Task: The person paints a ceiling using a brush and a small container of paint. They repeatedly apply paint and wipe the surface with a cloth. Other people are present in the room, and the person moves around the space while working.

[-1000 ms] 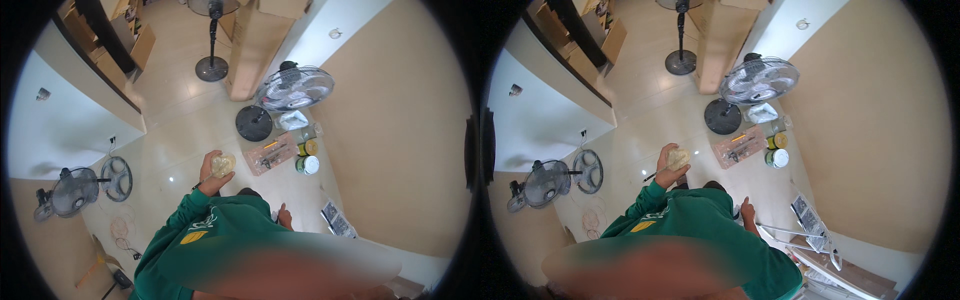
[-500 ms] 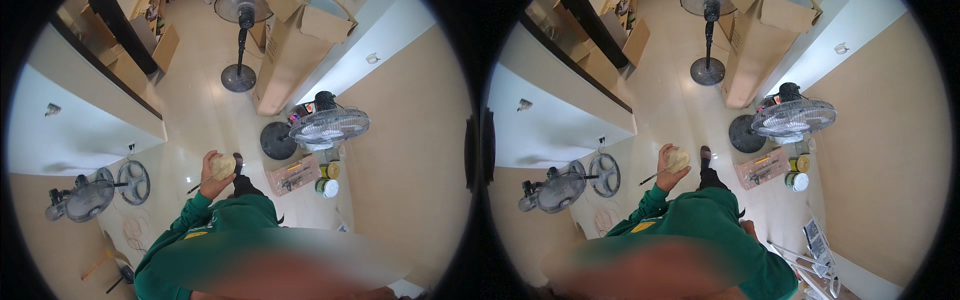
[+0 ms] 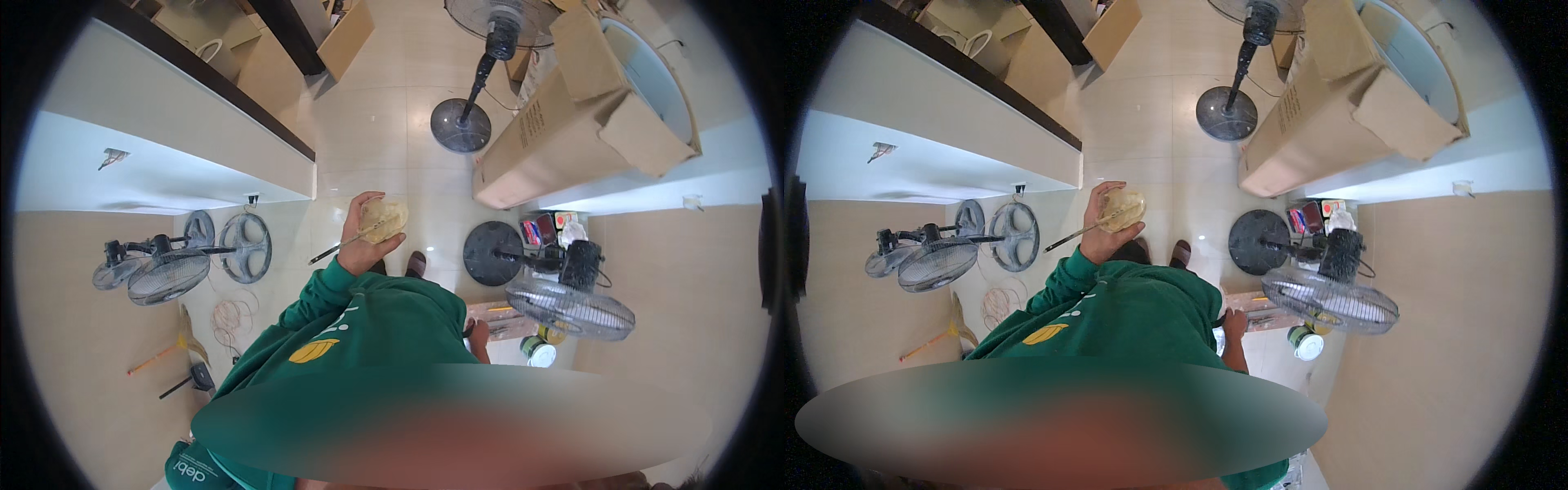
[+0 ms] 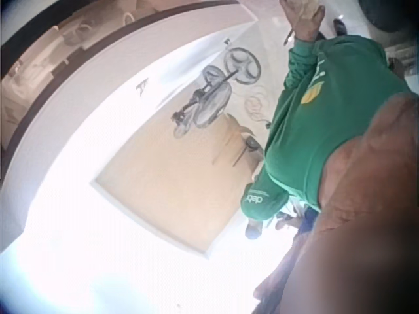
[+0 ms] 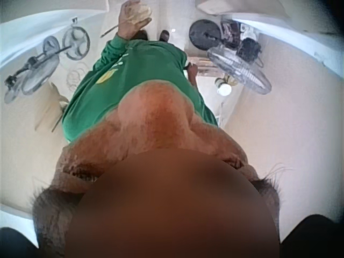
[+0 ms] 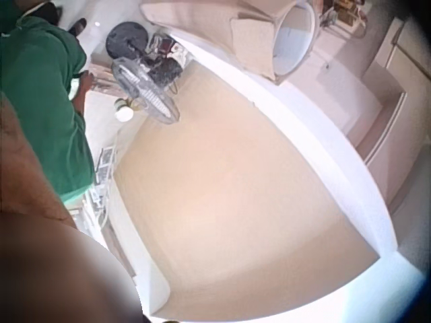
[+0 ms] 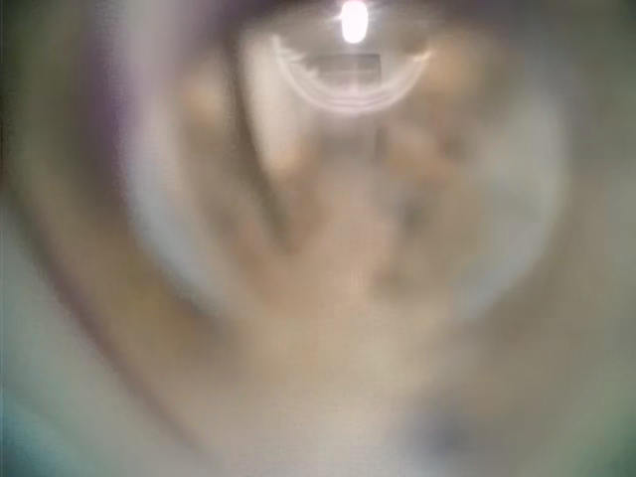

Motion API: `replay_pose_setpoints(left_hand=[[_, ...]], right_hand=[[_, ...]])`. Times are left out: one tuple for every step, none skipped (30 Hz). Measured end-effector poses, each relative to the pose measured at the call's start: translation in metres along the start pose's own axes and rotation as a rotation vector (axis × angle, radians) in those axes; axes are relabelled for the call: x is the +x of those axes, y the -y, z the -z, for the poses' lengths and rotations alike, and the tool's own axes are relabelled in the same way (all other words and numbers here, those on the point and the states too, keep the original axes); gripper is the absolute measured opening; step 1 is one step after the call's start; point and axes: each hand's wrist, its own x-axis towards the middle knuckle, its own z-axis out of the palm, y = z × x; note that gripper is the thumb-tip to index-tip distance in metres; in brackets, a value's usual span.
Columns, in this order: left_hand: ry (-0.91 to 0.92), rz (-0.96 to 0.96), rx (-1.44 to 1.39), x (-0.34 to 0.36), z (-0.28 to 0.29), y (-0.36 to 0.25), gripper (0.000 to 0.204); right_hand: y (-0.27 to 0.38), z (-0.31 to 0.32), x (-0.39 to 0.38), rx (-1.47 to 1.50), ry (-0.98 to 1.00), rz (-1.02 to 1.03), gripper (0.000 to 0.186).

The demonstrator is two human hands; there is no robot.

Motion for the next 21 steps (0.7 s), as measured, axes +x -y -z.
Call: replay_pose_setpoints(left_hand=[[0.002,0.005,0.031,0.014,0.002,0.002,0.08],[0.008,0.012,0.062,0.025,0.005,0.004,0.081],[-0.026,0.002,0.058,0.037,0.008,0.008,0.08],[-0.053,-0.01,0.049,0.048,0.011,0.014,0.079],[-0.072,-0.017,0.037,0.062,0.013,0.019,0.078],[-0.074,-0.021,0.024,0.077,0.017,0.026,0.078],[-0.065,-0.021,0.006,0.092,0.024,0.032,0.078],[-0.053,-0.02,-0.015,0.11,0.031,0.037,0.078],[-0.039,-0.08,0.049,0.129,0.04,0.043,0.077],[0.003,-0.045,0.035,0.147,0.048,0.049,0.078],[0.04,-0.011,0.004,0.166,0.057,0.052,0.079],[0.073,0.032,-0.024,0.185,0.069,0.054,0.079],[0.081,-0.009,0.007,0.21,0.076,0.056,0.077],[0.113,-0.046,0.015,0.234,0.086,0.055,0.077],[0.139,-0.037,0.003,0.255,0.094,0.056,0.077],[0.156,-0.034,-0.026,0.272,0.103,0.056,0.076],[0.184,0.002,-0.053,0.297,0.114,0.056,0.076],[0.19,-0.017,-0.045,0.322,0.125,0.054,0.076],[0.198,-0.033,-0.038,0.342,0.137,0.052,0.076],[0.211,-0.037,-0.034,0.364,0.145,0.051,0.077],[0.203,-0.035,-0.021,0.382,0.152,0.051,0.078]], right_hand=[[0.009,0.003,0.017,-0.003,0.005,-0.002,0.049],[0.015,0.003,0.027,-0.023,0.019,-0.024,0.05],[0.022,0.002,0.038,-0.013,0.039,-0.017,0.055],[0.027,0.002,0.046,-0.021,0.058,0.001,0.059],[0.033,0.001,0.052,0.003,0.063,0.049,0.059],[0.04,0.0,0.059,-0.057,0.082,-0.033,0.058],[0.051,-0.001,0.066,0.001,0.07,-0.063,0.056],[0.063,-0.001,0.072,0.021,0.062,-0.155,0.054],[0.074,0.0,0.076,0.021,0.09,-0.285,0.051],[0.087,0.004,0.082,0.036,0.097,-0.264,0.049],[0.102,0.01,0.094,0.041,0.134,-0.269,0.047],[0.122,0.011,0.103,0.03,0.177,-0.319,0.046],[0.142,0.014,0.11,0.171,0.071,-0.415,0.045],[0.163,0.015,0.116,0.271,-0.013,-0.475,0.044],[0.181,0.018,0.127,0.276,-0.028,-0.412,0.045],[0.197,0.017,0.132,0.264,-0.021,-0.372,0.046],[0.215,0.018,0.141,0.202,0.057,-0.308,0.052],[0.235,0.018,0.16,0.112,0.139,-0.293,0.059],[0.252,0.014,0.165,0.112,0.045,-0.198,0.058],[0.273,0.01,0.18,0.19,0.022,-0.262,0.056],[0.286,0.009,0.19,0.281,0.05,-0.218,0.053]])
